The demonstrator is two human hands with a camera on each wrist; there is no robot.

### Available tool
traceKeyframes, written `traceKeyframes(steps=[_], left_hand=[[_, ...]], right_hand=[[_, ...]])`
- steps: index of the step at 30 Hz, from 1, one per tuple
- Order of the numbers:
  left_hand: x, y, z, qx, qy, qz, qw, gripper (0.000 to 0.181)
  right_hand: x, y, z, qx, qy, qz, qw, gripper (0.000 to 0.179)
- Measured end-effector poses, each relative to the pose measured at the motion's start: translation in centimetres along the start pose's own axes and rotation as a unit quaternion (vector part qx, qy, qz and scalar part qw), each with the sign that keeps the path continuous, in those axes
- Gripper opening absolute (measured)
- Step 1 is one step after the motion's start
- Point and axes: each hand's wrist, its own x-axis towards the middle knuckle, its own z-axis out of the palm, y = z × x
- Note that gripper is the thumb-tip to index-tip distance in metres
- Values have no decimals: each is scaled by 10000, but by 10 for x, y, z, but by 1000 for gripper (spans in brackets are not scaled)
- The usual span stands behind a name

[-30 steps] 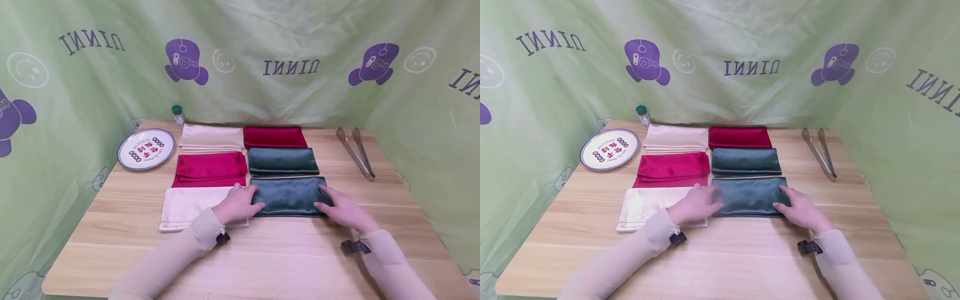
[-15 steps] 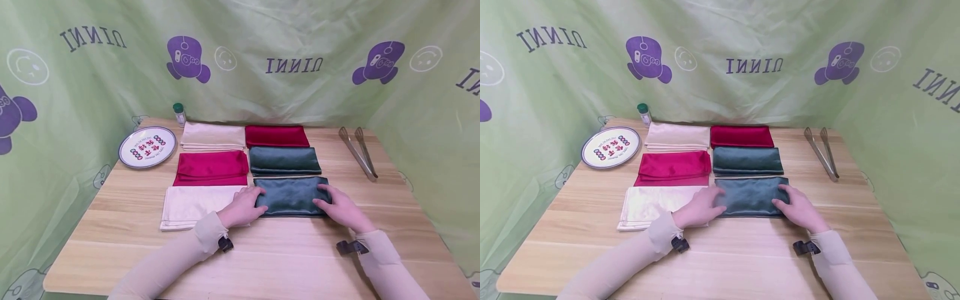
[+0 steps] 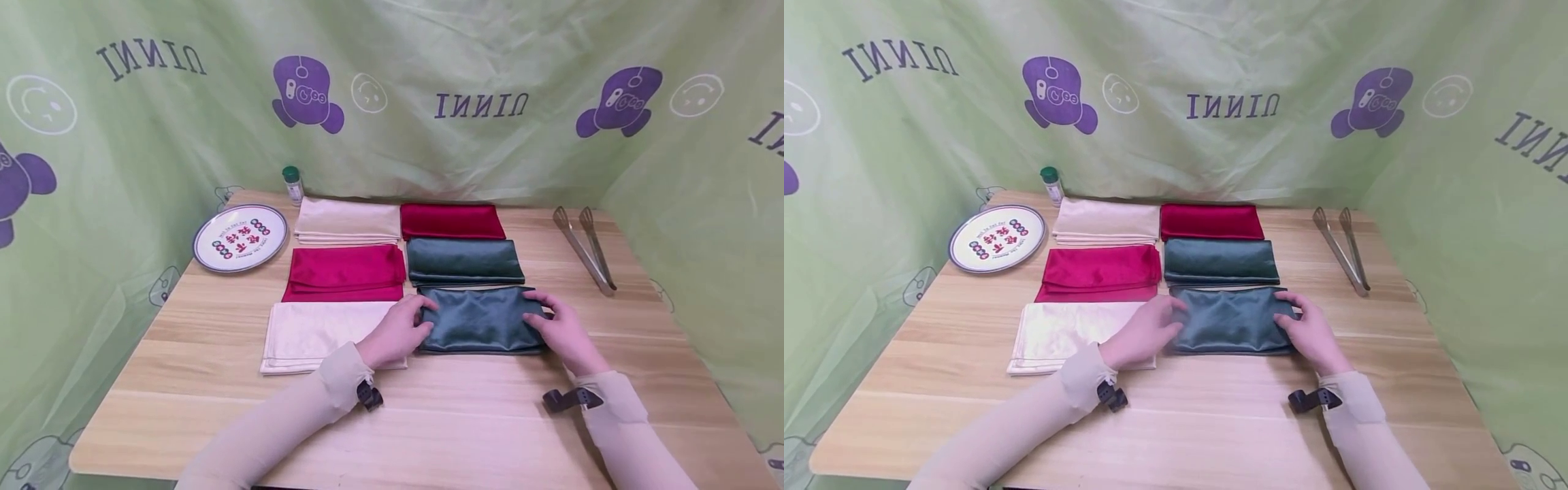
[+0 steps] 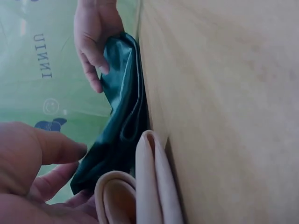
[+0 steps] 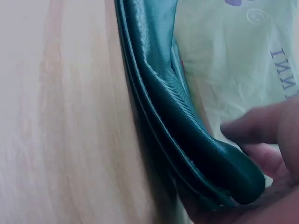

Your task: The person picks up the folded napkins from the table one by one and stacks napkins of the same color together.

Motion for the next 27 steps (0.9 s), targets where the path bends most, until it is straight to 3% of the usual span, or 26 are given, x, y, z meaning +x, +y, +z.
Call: traceKeyframes(steps=[8,13,16,20,27], left_hand=[[3,-5,-2,-640,64,-300,9975,27],[6,0,-10,-817,172,-4,9965,26],[10,4,-19,-875,222,146,9958,26],[18,8,-31,-820,332,22,9961,25],[43,1,-44,-713,526,3,9961,25]], right_hand=[[1,3,2,1074,457,280,9928,45],[4,-3,1,1546,648,203,9856,41],[8,-9,0,1627,736,24,9839,39],[18,-17,-1,1411,870,-92,9861,38],[43,-28,-1,1331,969,57,9863,40]])
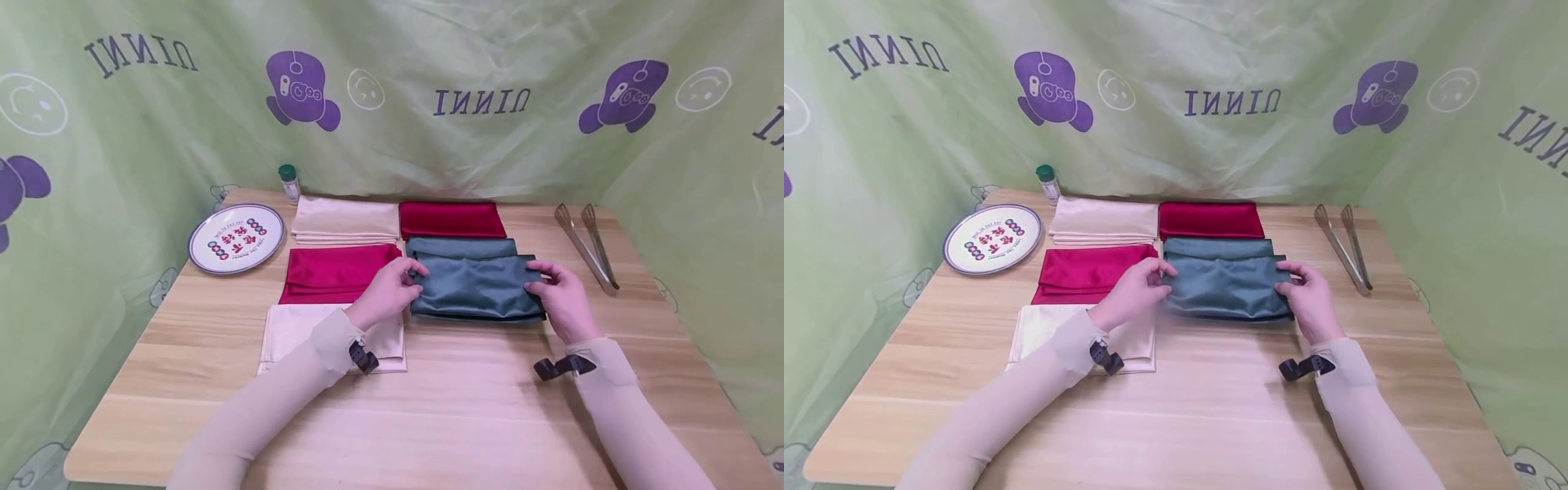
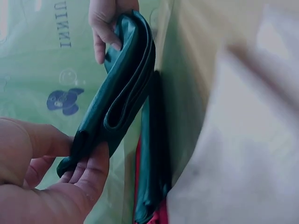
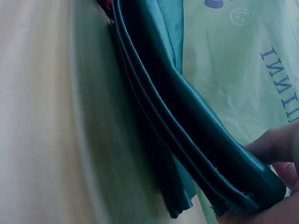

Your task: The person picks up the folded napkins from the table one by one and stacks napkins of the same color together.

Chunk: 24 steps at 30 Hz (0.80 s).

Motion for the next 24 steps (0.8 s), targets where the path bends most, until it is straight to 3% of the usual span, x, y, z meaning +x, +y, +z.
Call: traceKeyframes(steps=[4,11,16,24], left_hand=[[18,-5,-6,85,49,-64,9999,24],[48,-17,-11,244,232,-462,9984,24],[63,-27,-11,227,370,-499,9978,24],[78,-36,-11,97,338,-725,9967,24]], right_hand=[[18,-3,8,139,115,52,9998,40],[48,-2,21,218,330,102,9992,41],[63,4,24,145,446,143,9988,44],[79,8,27,9,532,277,9982,46]])
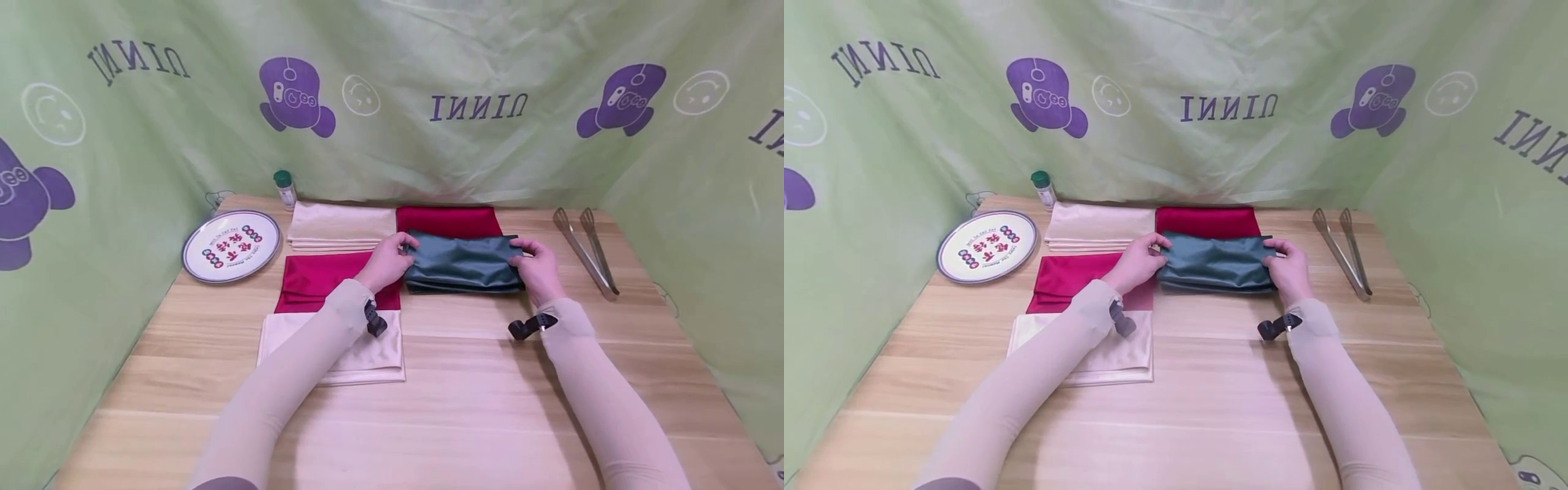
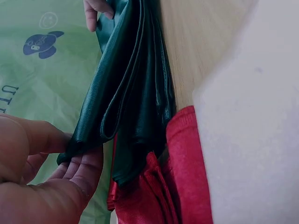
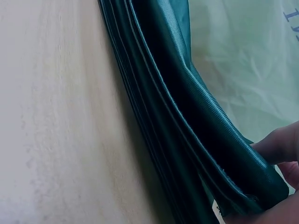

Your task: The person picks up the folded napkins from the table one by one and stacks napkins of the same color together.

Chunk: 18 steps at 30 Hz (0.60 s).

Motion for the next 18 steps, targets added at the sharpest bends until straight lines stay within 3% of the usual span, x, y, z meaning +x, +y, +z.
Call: traceKeyframes(steps=[18], left_hand=[[2,-10,0,24,-126,-202,9997,27]], right_hand=[[11,18,3,-100,-78,5,9999,45]])
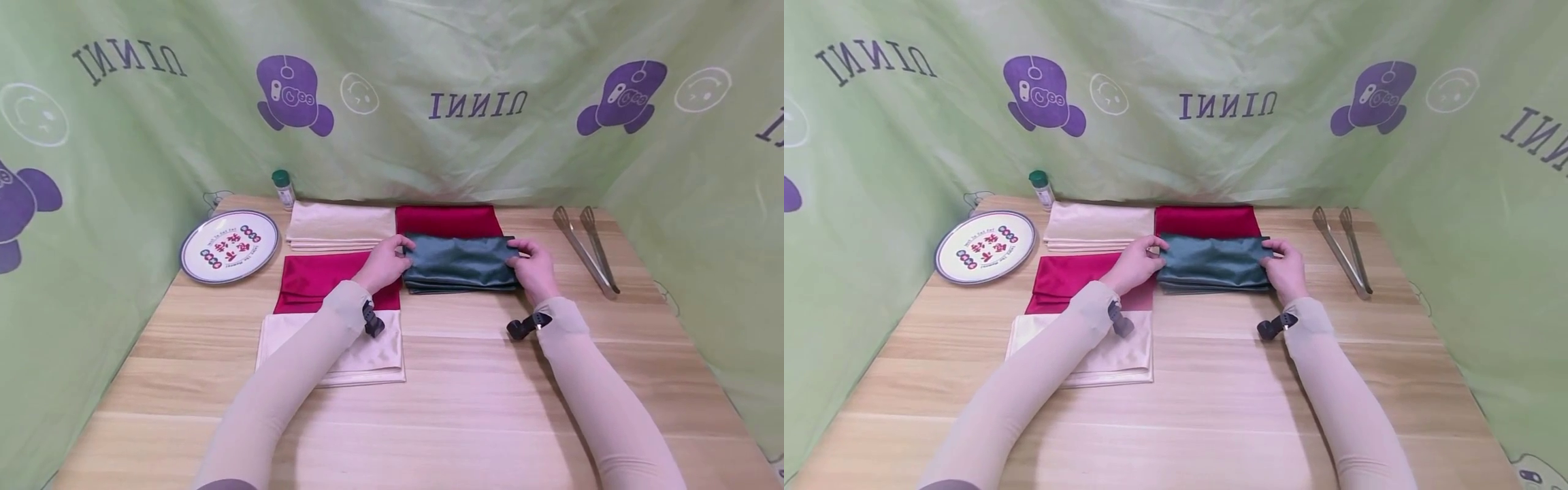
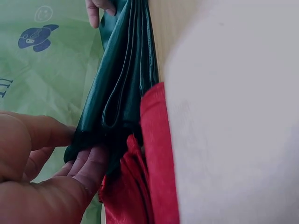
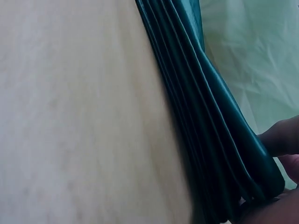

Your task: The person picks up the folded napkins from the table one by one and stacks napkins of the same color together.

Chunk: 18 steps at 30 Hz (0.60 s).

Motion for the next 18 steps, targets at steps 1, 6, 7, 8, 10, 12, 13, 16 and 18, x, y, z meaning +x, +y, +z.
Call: traceKeyframes(steps=[1,6,7,8,10,12,13,16,18], left_hand=[[-1,-1,-1,-17,-21,4,10000,28],[-8,-5,-8,-102,-149,93,9998,30],[-10,-6,-9,-141,-178,92,9997,30],[-12,-6,-10,-191,-216,82,9996,30],[-16,-7,-13,-253,-301,82,9992,30],[-22,-7,-17,-259,-392,89,9989,30],[-25,-7,-19,-217,-436,102,9988,30],[-35,-6,-25,-20,-528,224,9984,30],[-44,-4,-30,105,-566,306,9979,31]], right_hand=[[0,0,-1,-3,-24,6,10000,45],[-4,1,-6,89,-55,55,9999,44],[-5,0,-8,88,-35,43,9999,44],[-6,0,-9,115,-19,29,9999,44],[-9,-2,-12,157,54,-22,9999,43],[-12,-4,-13,152,164,-88,9997,42],[-15,-6,-13,131,198,-119,9996,42],[-25,-13,-11,-66,214,-267,9994,38],[-34,-18,-8,-309,182,-421,9985,35]])
